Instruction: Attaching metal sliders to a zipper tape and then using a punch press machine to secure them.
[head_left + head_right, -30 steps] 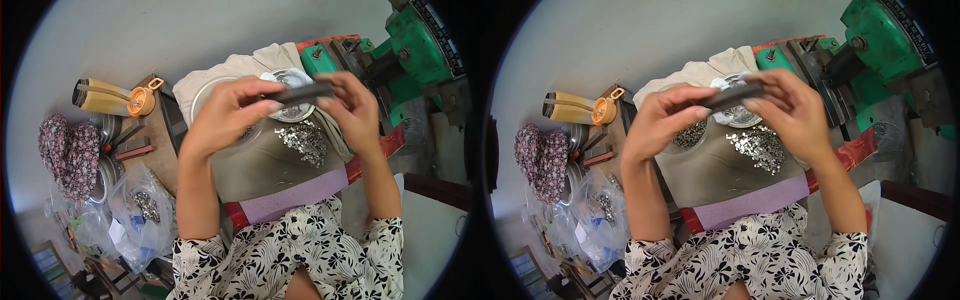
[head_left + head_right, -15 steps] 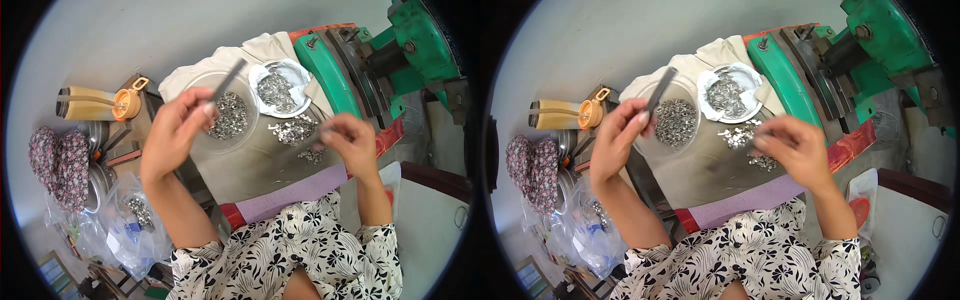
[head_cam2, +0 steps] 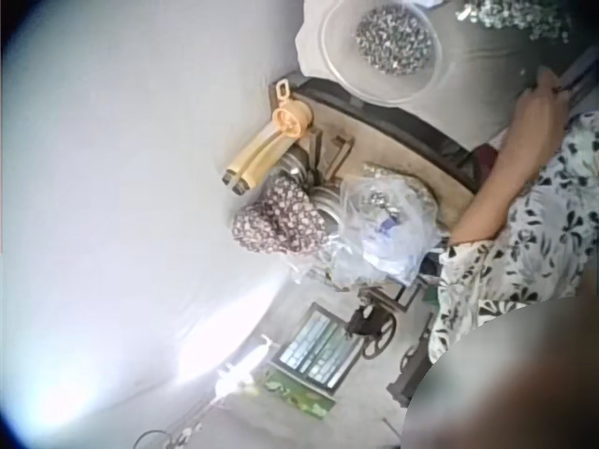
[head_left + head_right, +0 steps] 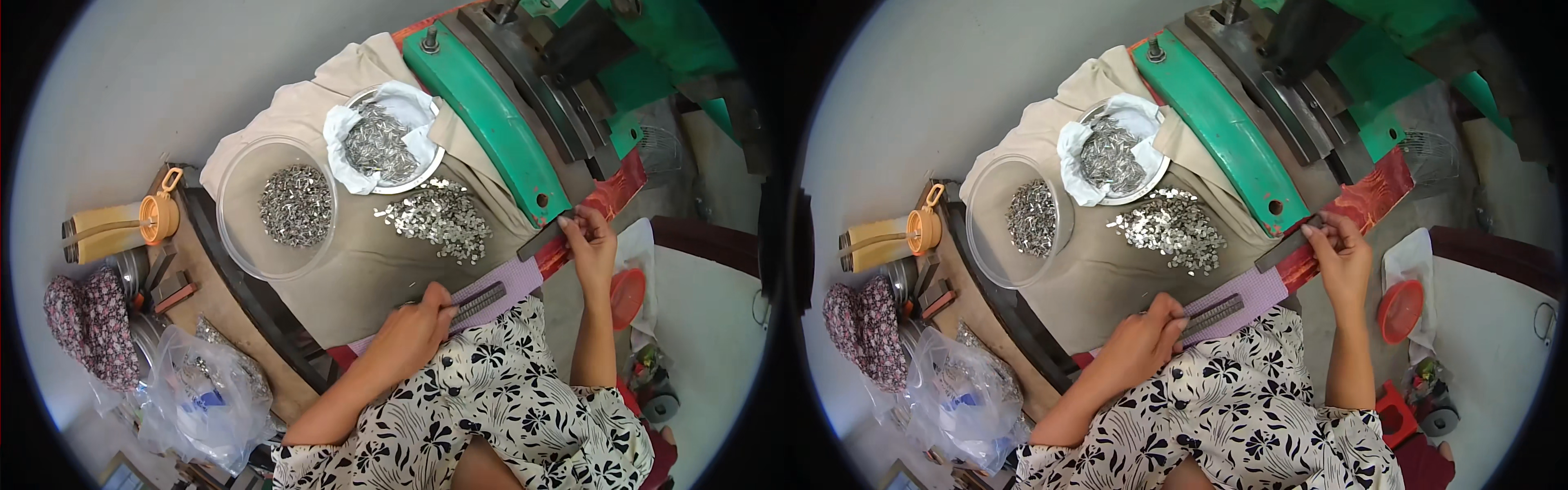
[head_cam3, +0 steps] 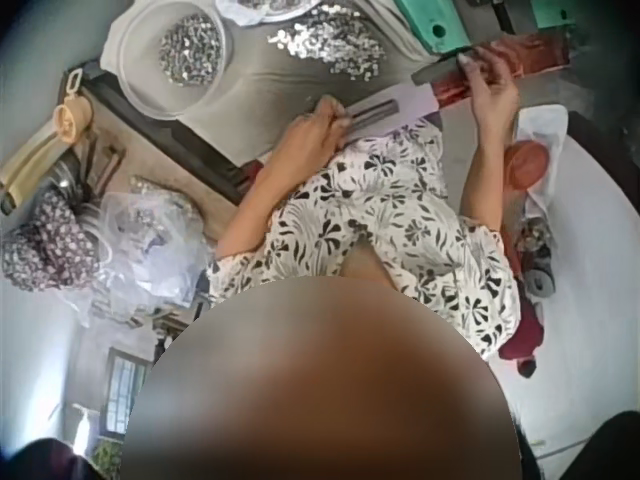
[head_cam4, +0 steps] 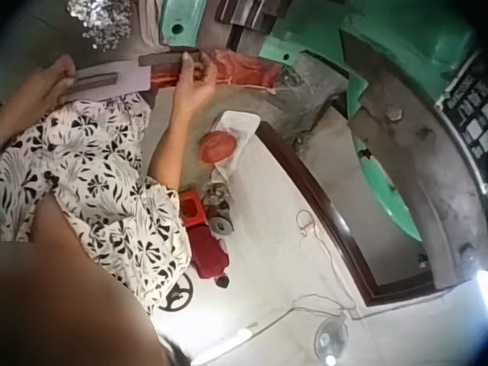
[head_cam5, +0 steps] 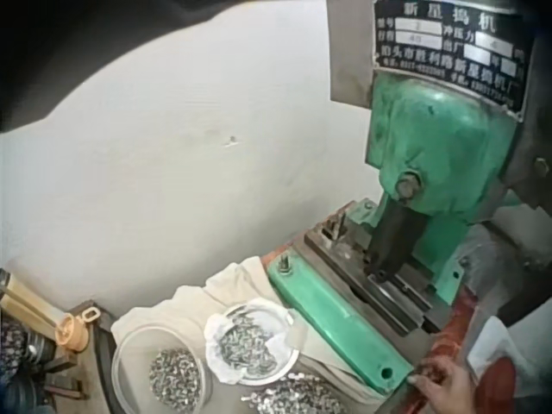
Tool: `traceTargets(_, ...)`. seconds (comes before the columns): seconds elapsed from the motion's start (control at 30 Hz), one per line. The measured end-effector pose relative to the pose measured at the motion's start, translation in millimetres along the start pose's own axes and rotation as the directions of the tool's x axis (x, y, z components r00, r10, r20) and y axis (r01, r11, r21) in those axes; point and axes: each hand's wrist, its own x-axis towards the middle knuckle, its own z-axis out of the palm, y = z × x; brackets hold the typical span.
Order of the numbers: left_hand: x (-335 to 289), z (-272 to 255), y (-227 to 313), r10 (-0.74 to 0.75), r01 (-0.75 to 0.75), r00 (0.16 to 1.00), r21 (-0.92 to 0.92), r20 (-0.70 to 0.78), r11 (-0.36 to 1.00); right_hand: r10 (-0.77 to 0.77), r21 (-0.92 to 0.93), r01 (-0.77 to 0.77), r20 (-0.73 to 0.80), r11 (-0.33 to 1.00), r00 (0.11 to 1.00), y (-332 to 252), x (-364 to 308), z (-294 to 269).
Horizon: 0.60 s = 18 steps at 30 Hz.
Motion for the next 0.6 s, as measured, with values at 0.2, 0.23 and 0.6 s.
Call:
traceTargets(0.2,-25.4,5.3,-4.3,0.077,-0.048,0.980,0.162,-0.182,0.986,-0.368,-0.333,0.320,-0.091,0.887,0.925,-14.7,-19.2,13.0)
traceTargets(0.23,-27.6,4.2,-0.5,0.117,-0.050,0.974,0.318,-0.195,0.947,-0.469,-0.406,0.408,-0.059,0.818,0.881,-22.1,-26.8,14.7)
traceTargets(0.6,-11.7,-11.2,-6.7,0.338,-0.108,0.855,0.502,-0.394,0.858,-0.692,-0.273,0.853,0.500,0.446,0.521,-59.9,-35.0,113.0)
